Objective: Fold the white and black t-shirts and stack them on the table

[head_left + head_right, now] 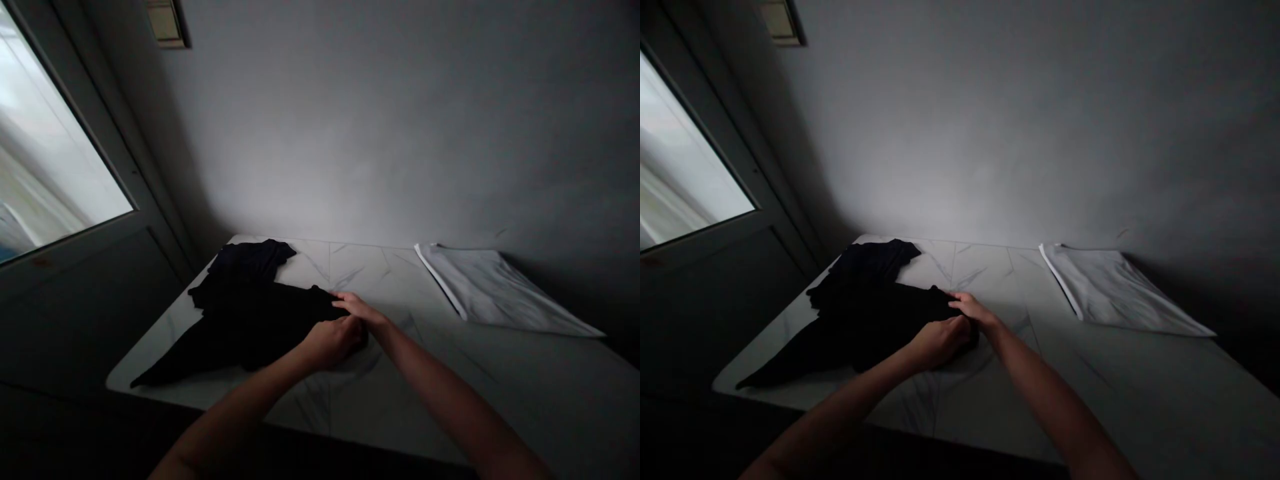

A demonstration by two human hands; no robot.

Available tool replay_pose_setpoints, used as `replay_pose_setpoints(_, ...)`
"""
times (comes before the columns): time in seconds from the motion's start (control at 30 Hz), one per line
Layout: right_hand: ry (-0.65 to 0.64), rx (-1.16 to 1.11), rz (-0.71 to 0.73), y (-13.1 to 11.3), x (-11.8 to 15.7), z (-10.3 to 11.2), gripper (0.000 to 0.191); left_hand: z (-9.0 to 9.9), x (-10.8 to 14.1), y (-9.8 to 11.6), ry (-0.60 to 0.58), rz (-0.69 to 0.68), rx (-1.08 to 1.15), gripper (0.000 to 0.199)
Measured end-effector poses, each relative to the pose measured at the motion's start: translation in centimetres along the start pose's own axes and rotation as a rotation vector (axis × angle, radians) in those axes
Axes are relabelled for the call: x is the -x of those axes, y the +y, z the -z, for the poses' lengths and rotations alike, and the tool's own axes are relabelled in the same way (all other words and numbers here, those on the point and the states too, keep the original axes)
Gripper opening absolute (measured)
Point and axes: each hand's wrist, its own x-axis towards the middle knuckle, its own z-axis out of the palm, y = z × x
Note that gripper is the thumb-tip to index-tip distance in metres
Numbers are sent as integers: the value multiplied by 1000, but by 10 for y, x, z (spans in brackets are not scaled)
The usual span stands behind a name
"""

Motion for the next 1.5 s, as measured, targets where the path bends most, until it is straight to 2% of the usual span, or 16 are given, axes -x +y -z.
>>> replay_pose_setpoints(0.1,37,-25,-115,-1,39,34,37,24,-10,-22,45,61,-158,30)
replay_pose_setpoints(0.17,115,-34,-199,1,62,53,38,42,-20,-50,108,145,-324,33)
replay_pose_setpoints(0.23,227,-3,-271,5,80,72,34,57,-33,-82,103,215,-463,41)
replay_pose_setpoints(0.33,352,172,-317,11,102,97,27,67,-54,-123,-87,346,-548,54)
replay_pose_setpoints(0.43,525,579,-203,15,122,112,14,67,-73,-148,-275,432,-518,60)
replay_pose_setpoints(0.5,670,887,-19,18,134,110,8,65,-84,-156,-313,457,-471,59)
replay_pose_setpoints(0.57,741,1116,135,20,144,97,22,64,-93,-161,-323,465,-430,56)
replay_pose_setpoints(0.67,679,1302,155,23,151,67,62,65,-102,-165,-342,454,-381,44)
replay_pose_setpoints(0.7,654,1333,134,23,152,58,68,66,-103,-165,-346,446,-362,39)
replay_pose_setpoints(0.77,626,1367,98,22,150,47,62,70,-103,-163,-348,421,-321,29)
replay_pose_setpoints(0.87,615,1348,60,18,143,49,31,82,-100,-156,-351,372,-255,20)
replay_pose_setpoints(0.97,612,1248,40,9,132,71,24,102,-100,-143,-279,298,-139,22)
replay_pose_setpoints(1.1,724,926,77,-19,116,114,21,145,-104,-112,-52,166,113,35)
replay_pose_setpoints(1.27,695,407,181,-87,110,159,28,215,-111,-50,147,204,134,41)
replay_pose_setpoints(1.4,787,258,366,-158,115,185,21,272,-123,-2,304,172,28,40)
replay_pose_setpoints(1.5,878,179,486,-212,126,200,13,307,-132,20,425,99,-53,43)
